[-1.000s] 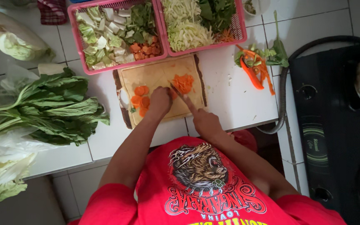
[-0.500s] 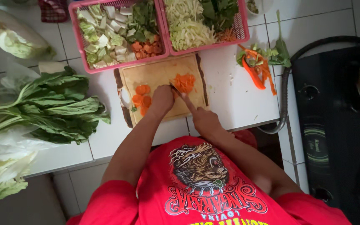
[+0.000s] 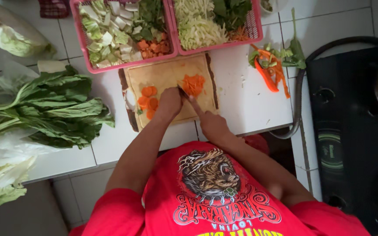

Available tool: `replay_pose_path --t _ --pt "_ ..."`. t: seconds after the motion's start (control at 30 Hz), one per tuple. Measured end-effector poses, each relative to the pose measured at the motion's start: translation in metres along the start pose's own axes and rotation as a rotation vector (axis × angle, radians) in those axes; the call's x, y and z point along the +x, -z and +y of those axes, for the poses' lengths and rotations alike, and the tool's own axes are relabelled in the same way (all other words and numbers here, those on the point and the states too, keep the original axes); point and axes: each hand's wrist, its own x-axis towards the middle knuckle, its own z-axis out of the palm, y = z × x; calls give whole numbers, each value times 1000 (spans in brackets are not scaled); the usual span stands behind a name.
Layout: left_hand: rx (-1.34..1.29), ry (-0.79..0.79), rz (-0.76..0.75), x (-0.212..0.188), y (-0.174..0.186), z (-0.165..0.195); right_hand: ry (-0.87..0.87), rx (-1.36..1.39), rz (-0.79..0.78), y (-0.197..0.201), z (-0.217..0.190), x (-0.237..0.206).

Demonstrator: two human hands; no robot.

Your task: The person slices carrots into thin rounds and then dices them into small pieces on a wooden cutting board using a cleaver. The diced carrots accumulate on the board as the person continues cutting.

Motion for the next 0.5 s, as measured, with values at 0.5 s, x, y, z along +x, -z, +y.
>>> replay_pose_path --t 0.5 --pt "-69 45 10 -3 3 4 -7 60 -27 -1 -3 5"
